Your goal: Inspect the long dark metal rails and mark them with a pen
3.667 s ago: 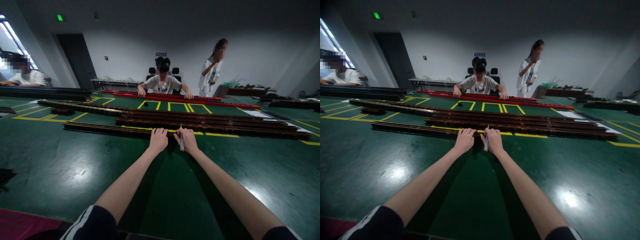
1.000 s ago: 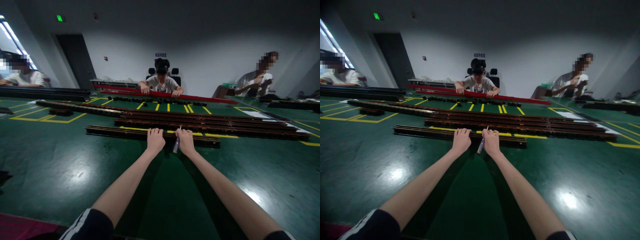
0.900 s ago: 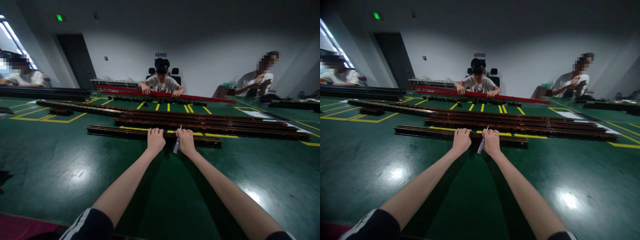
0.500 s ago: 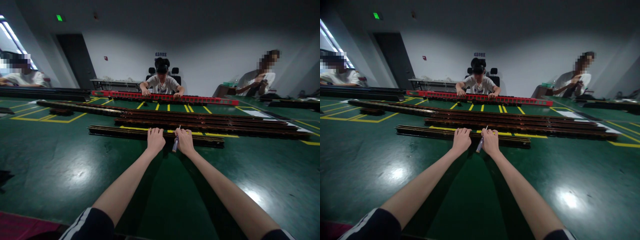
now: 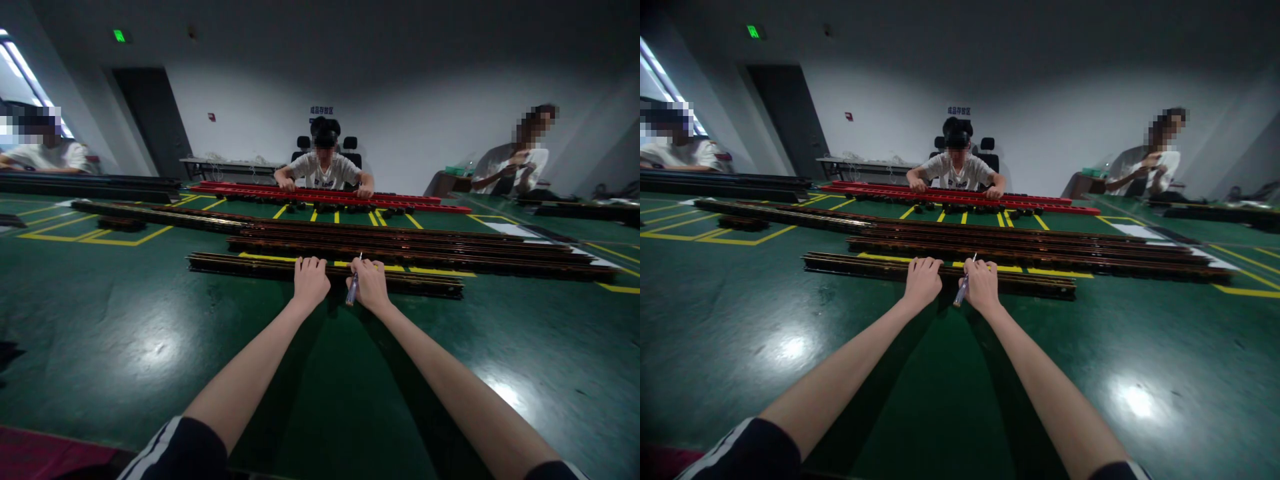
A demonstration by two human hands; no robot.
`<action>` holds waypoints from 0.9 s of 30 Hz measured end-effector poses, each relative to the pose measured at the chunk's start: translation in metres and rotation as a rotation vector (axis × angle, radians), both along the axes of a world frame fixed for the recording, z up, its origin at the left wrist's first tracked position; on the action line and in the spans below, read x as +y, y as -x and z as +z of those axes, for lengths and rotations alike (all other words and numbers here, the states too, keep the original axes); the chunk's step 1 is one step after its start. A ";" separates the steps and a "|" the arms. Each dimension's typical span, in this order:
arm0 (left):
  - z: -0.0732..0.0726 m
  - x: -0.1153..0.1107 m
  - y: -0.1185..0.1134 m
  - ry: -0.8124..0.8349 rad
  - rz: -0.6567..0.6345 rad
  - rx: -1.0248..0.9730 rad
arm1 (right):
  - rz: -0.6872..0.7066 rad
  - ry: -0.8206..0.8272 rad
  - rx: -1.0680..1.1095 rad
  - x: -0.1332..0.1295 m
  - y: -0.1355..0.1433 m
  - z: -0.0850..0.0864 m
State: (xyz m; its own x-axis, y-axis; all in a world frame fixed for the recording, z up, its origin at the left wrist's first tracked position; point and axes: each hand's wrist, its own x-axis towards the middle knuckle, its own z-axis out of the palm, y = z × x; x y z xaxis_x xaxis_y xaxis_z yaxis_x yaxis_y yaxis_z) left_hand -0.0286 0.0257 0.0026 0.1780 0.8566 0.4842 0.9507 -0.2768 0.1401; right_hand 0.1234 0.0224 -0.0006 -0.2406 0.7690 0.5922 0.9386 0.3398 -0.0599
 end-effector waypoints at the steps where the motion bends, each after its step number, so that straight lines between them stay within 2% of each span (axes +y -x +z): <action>1: 0.000 0.000 0.000 0.002 0.000 -0.001 | 0.002 0.005 -0.001 0.000 0.000 0.000; 11: -0.002 0.001 0.000 0.000 -0.001 0.023 | 0.022 0.020 -0.053 -0.004 -0.002 0.004; 27: -0.003 0.002 0.000 -0.020 -0.009 0.008 | 0.022 0.024 -0.017 -0.001 -0.001 0.003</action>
